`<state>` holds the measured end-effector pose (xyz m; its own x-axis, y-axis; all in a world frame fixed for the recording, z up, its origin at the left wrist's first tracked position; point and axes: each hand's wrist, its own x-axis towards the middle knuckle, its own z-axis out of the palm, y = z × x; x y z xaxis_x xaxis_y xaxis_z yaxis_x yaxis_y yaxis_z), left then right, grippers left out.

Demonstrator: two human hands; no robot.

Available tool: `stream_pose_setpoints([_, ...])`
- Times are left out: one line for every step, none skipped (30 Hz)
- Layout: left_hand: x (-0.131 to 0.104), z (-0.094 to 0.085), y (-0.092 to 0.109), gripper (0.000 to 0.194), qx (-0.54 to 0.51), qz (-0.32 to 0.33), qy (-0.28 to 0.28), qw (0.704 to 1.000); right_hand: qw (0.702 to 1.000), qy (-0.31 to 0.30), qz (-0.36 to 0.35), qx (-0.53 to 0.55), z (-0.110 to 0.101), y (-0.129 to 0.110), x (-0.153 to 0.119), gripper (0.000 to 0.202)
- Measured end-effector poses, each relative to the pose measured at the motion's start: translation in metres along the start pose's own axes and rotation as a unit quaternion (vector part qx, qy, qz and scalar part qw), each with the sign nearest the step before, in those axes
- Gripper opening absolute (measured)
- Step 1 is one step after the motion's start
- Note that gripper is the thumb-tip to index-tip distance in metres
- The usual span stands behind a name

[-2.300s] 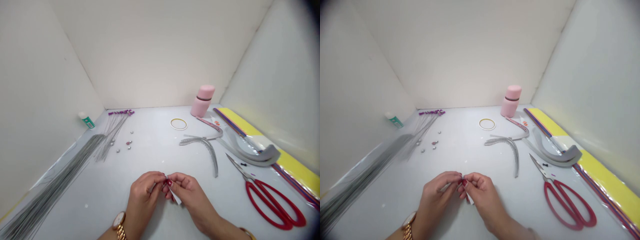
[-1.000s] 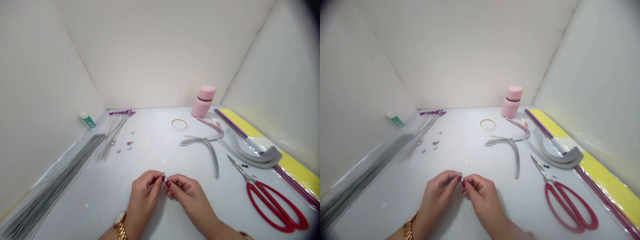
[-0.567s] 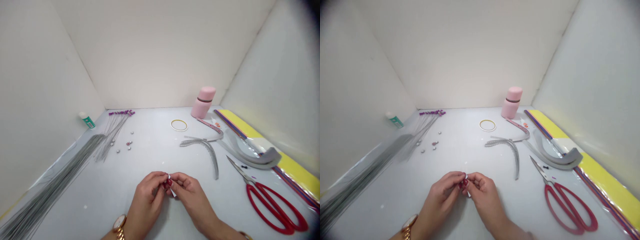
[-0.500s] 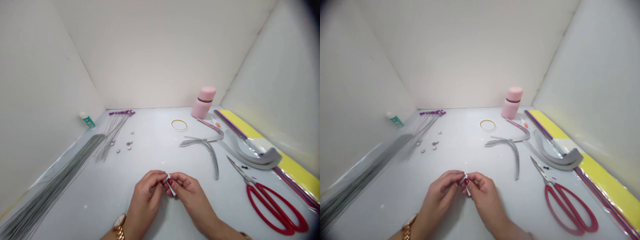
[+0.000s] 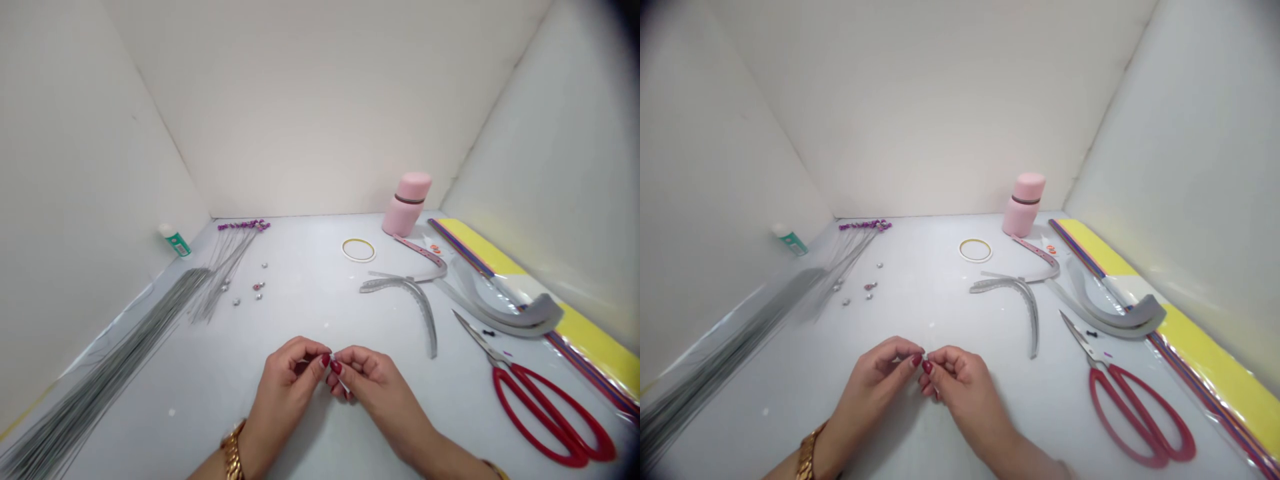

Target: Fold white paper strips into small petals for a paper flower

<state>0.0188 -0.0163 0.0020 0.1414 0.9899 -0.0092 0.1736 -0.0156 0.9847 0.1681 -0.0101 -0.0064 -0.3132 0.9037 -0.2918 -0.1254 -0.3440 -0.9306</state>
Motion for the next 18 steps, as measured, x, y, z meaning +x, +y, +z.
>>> stream_pose_setpoints([0.0011, -0.0010, 0.0003, 0.012, -0.016, -0.017, -0.010, 1.000, 1.000, -0.012, 0.010, 0.002, -0.0007, -0.0003, 0.0007, 0.016])
stream_pose_setpoints([0.0025, -0.0018, 0.0006, 0.013, -0.033, -0.032, -0.024, 0.999, 0.999, -0.027, 0.019, 0.006, -0.0014, -0.0006, 0.0013, 0.019])
stream_pose_setpoints([0.0039, -0.0024, 0.0008, 0.013, -0.048, -0.046, -0.038, 0.997, 0.999, -0.042, 0.026, 0.012, -0.0022, -0.0009, 0.0017, 0.021])
stream_pose_setpoints([0.0052, -0.0028, 0.0008, 0.013, -0.065, -0.058, -0.050, 0.995, 0.998, -0.053, 0.031, 0.020, -0.0028, -0.0011, 0.0021, 0.023])
stream_pose_setpoints([0.0062, -0.0028, 0.0007, 0.015, -0.081, -0.069, -0.060, 0.993, 0.997, -0.061, 0.034, 0.026, -0.0034, -0.0012, 0.0023, 0.025])
stream_pose_setpoints([0.0068, -0.0024, 0.0005, 0.017, -0.099, -0.077, -0.064, 0.990, 0.997, -0.064, 0.036, 0.031, -0.0038, -0.0012, 0.0023, 0.025])
stream_pose_setpoints([0.0071, -0.0019, 0.0001, 0.017, -0.120, -0.084, -0.063, 0.987, 0.997, -0.064, 0.036, 0.033, -0.0040, -0.0011, 0.0023, 0.026])
stream_pose_setpoints([0.0070, -0.0011, -0.0003, 0.016, -0.140, -0.088, -0.061, 0.984, 0.997, -0.062, 0.035, 0.035, -0.0041, -0.0010, 0.0021, 0.026])
stream_pose_setpoints([0.0068, -0.0003, -0.0007, 0.014, -0.156, -0.089, -0.063, 0.982, 0.997, -0.060, 0.034, 0.035, -0.0040, -0.0008, 0.0020, 0.026])
stream_pose_setpoints([0.0065, 0.0004, -0.0010, 0.014, -0.167, -0.089, -0.067, 0.980, 0.997, -0.057, 0.032, 0.034, -0.0038, -0.0005, 0.0018, 0.026])
stream_pose_setpoints([0.0062, 0.0011, -0.0012, 0.013, -0.170, -0.089, -0.071, 0.979, 0.998, -0.054, 0.029, 0.030, -0.0035, -0.0002, 0.0016, 0.026])
stream_pose_setpoints([0.0059, 0.0016, -0.0013, 0.013, -0.166, -0.090, -0.071, 0.979, 0.998, -0.051, 0.027, 0.026, -0.0032, 0.0003, 0.0015, 0.025])
stream_pose_setpoints([0.0057, 0.0020, -0.0013, 0.013, -0.152, -0.091, -0.064, 0.982, 0.998, -0.048, 0.026, 0.020, -0.0029, 0.0008, 0.0014, 0.025])
stream_pose_setpoints([0.0055, 0.0022, -0.0014, 0.013, -0.131, -0.090, -0.050, 0.986, 0.999, -0.044, 0.026, 0.014, -0.0026, 0.0014, 0.0014, 0.024])
stream_pose_setpoints([0.0053, 0.0023, -0.0014, 0.012, -0.107, -0.090, -0.029, 0.990, 0.999, -0.041, 0.025, 0.008, -0.0023, 0.0018, 0.0014, 0.023])
stream_pose_setpoints([0.0049, 0.0023, -0.0016, 0.011, -0.086, -0.089, -0.008, 0.992, 0.999, -0.038, 0.026, 0.001, -0.0021, 0.0021, 0.0014, 0.022])
stream_pose_setpoints([0.0043, 0.0023, -0.0020, 0.010, -0.069, -0.089, 0.010, 0.994, 0.999, -0.034, 0.026, -0.008, -0.0019, 0.0022, 0.0014, 0.021])
stream_pose_setpoints([0.0034, 0.0024, -0.0024, 0.009, -0.054, -0.087, 0.025, 0.994, 0.999, -0.029, 0.027, -0.018, -0.0016, 0.0020, 0.0013, 0.021])
